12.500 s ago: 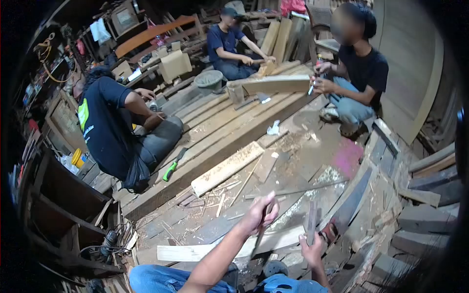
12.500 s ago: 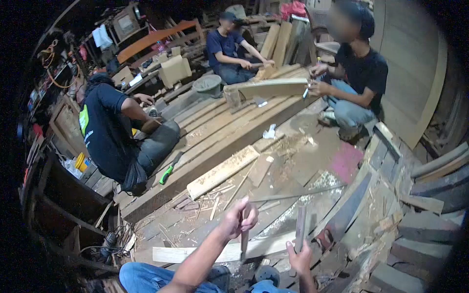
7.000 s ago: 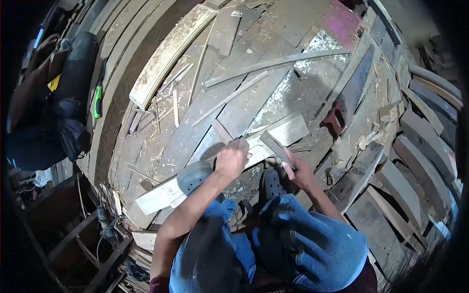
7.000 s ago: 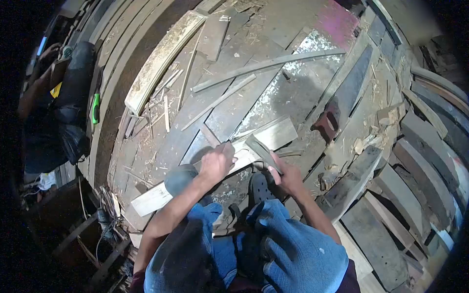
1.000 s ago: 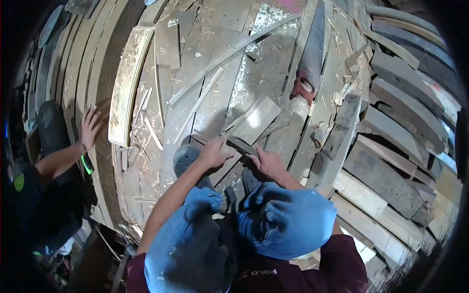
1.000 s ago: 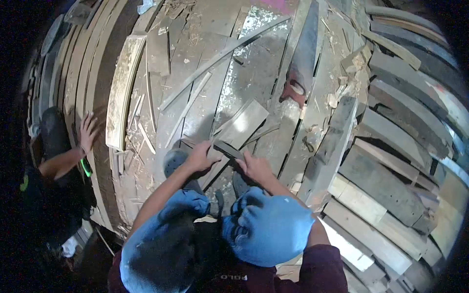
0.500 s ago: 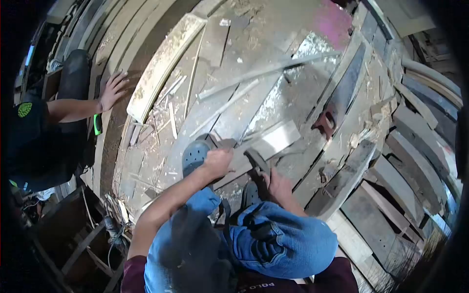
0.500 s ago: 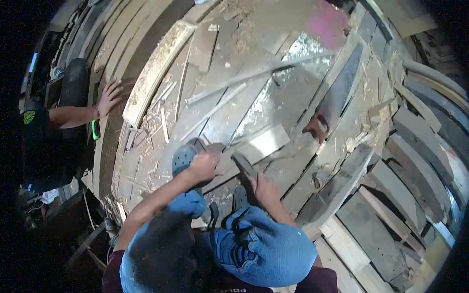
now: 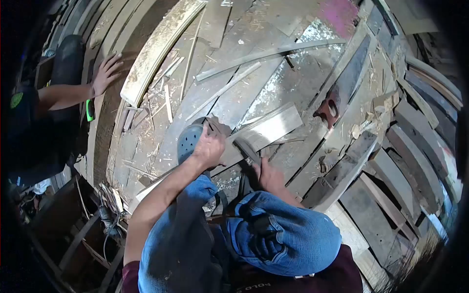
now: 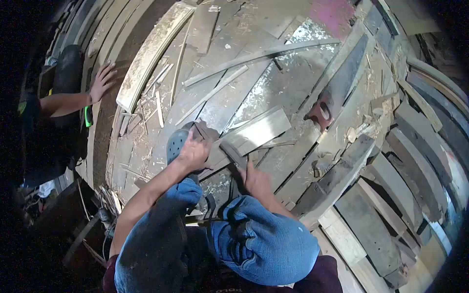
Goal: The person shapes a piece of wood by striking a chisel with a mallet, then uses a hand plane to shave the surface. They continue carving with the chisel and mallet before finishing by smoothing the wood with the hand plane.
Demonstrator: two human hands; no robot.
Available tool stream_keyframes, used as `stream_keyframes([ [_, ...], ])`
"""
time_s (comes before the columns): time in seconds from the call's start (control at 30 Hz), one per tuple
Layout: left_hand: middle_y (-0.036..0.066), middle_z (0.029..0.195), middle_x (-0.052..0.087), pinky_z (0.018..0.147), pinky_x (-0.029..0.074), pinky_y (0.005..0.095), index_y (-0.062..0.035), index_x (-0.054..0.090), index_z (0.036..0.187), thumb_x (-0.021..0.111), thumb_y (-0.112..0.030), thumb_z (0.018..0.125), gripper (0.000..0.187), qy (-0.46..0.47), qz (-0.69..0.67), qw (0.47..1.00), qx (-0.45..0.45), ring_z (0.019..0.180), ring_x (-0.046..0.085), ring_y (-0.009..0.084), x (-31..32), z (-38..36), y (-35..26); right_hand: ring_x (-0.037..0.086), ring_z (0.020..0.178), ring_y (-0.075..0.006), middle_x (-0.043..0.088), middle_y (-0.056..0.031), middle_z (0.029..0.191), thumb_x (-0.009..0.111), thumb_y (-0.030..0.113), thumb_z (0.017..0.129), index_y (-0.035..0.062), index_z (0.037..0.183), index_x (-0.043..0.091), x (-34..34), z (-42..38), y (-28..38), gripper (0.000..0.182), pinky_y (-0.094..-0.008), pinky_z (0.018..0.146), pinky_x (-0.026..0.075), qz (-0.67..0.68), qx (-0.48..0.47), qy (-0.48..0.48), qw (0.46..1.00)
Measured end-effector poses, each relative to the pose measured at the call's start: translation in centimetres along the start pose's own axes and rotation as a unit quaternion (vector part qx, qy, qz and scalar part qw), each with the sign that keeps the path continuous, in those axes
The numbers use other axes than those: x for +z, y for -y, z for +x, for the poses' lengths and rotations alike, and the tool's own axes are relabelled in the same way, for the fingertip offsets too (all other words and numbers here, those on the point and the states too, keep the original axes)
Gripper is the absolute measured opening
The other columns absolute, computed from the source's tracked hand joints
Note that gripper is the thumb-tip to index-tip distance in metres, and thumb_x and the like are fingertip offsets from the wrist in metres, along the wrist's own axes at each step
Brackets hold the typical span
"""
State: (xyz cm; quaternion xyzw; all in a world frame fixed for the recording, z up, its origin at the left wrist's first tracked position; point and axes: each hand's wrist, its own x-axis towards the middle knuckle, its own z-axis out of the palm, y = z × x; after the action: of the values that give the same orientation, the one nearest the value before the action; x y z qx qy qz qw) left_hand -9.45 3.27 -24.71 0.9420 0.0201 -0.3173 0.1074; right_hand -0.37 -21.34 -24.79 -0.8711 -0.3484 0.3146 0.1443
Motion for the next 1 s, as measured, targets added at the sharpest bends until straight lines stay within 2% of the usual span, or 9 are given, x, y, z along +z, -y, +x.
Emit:
stream_keyframes([
  [0.1, 0.012, 0.101, 0.070, 0.113, 0.009, 0.0707, -0.0016, 0.074, 0.102, 0.066, -0.074, 0.067, 0.081, 0.000, 0.033, 0.999, -0.017, 0.125, 0.050, 0.0306, 0.1, -0.5, 0.1, 0.060, 0.056, -0.0447, 0.062, -0.0227, 0.064, 0.055, 0.042, 0.097, 0.0052, 0.097, 0.051, 1.2, -1.4, -0.6, 0.037, -0.0546, 0.049, 0.046, -0.042, -0.032, 0.019, 0.998],
  [0.23, 0.011, 0.099, 0.071, 0.113, 0.007, 0.0710, -0.0034, 0.074, 0.102, 0.067, -0.074, 0.067, 0.079, 0.036, 0.012, 0.999, -0.037, 0.127, 0.049, 0.0296, -1.3, -0.3, 0.3, 0.062, 0.059, -0.0454, 0.063, -0.0229, 0.065, 0.054, 0.043, 0.097, 0.0073, 0.097, 0.050, 0.6, 0.5, -0.8, 0.036, -0.0536, 0.051, 0.047, -0.031, 0.069, -0.030, 0.997],
  [0.33, 0.010, 0.104, 0.071, 0.114, 0.004, 0.0708, -0.0043, 0.074, 0.103, 0.067, -0.072, 0.069, 0.077, 0.015, 0.000, 1.000, -0.024, 0.132, 0.046, 0.0286, -0.4, -0.9, 0.2, 0.064, 0.066, -0.0465, 0.064, -0.0246, 0.071, 0.049, 0.045, 0.099, 0.0046, 0.102, 0.048, 2.3, -1.9, 1.1, 0.041, -0.0576, 0.058, 0.047, -0.033, 0.030, 0.110, 0.993],
  [0.4, 0.009, 0.107, 0.071, 0.114, 0.003, 0.0704, -0.0049, 0.075, 0.103, 0.067, -0.071, 0.070, 0.075, 0.034, 0.023, 0.999, -0.025, 0.132, 0.046, 0.0277, -0.8, -0.9, 0.1, 0.063, 0.061, -0.0440, 0.063, -0.0232, 0.066, 0.052, 0.044, 0.098, 0.0050, 0.095, 0.048, 1.3, -0.5, -0.1, 0.039, -0.0549, 0.052, 0.047, -0.049, 0.025, 0.025, 0.998],
  [0.5, 0.008, 0.107, 0.071, 0.115, 0.005, 0.0699, -0.0067, 0.076, 0.101, 0.068, -0.071, 0.070, 0.072, 0.043, 0.029, 0.998, -0.034, 0.128, 0.049, 0.0275, -1.2, -0.7, 0.2, 0.064, 0.060, -0.0437, 0.063, -0.0230, 0.065, 0.052, 0.045, 0.098, 0.0060, 0.097, 0.049, -1.0, 1.5, 0.3, 0.039, -0.0539, 0.051, 0.048, -0.026, 0.135, 0.002, 0.990],
  [0.6, 0.007, 0.106, 0.071, 0.115, 0.006, 0.0692, -0.0067, 0.076, 0.101, 0.071, -0.069, 0.068, 0.070, 0.063, 0.008, 0.998, -0.027, 0.126, 0.050, 0.0269, -1.9, -0.7, 0.1, 0.063, 0.059, -0.0429, 0.063, -0.0227, 0.064, 0.050, 0.044, 0.099, 0.0041, 0.096, 0.049, 1.6, -1.7, 0.6, 0.040, -0.0527, 0.050, 0.048, -0.045, 0.007, 0.034, 0.998],
  [0.77, 0.007, 0.102, 0.072, 0.114, 0.008, 0.0690, -0.0047, 0.075, 0.099, 0.074, -0.065, 0.068, 0.068, 0.030, 0.003, 0.999, -0.036, 0.124, 0.051, 0.0274, -0.6, -0.5, 0.3, 0.063, 0.060, -0.0462, 0.063, -0.0237, 0.066, 0.051, 0.045, 0.099, 0.0059, 0.099, 0.052, -1.1, 0.7, 1.0, 0.039, -0.0546, 0.053, 0.049, 0.014, 0.101, -0.017, 0.995],
  [0.87, 0.007, 0.106, 0.070, 0.114, 0.010, 0.0684, -0.0038, 0.075, 0.098, 0.075, -0.064, 0.068, 0.067, 0.092, 0.001, 0.995, -0.033, 0.125, 0.050, 0.0265, -0.9, 0.1, 0.6, 0.062, 0.056, -0.0450, 0.062, -0.0216, 0.063, 0.053, 0.045, 0.098, 0.0047, 0.095, 0.053, 1.0, -1.4, 0.6, 0.040, -0.0548, 0.048, 0.046, -0.051, -0.025, 0.044, 0.997],
  [1.0, 0.009, 0.103, 0.069, 0.113, 0.014, 0.0679, -0.0036, 0.075, 0.092, 0.079, -0.055, 0.065, 0.058, 0.061, -0.004, 0.998, -0.020, 0.118, 0.055, 0.0269, -0.6, 0.0, 0.8, 0.062, 0.053, -0.0416, 0.060, -0.0200, 0.058, 0.054, 0.048, 0.097, 0.0074, 0.096, 0.053, 0.5, 0.8, -0.7, 0.040, -0.0523, 0.046, 0.047, -0.031, 0.023, -0.029, 0.999],
])
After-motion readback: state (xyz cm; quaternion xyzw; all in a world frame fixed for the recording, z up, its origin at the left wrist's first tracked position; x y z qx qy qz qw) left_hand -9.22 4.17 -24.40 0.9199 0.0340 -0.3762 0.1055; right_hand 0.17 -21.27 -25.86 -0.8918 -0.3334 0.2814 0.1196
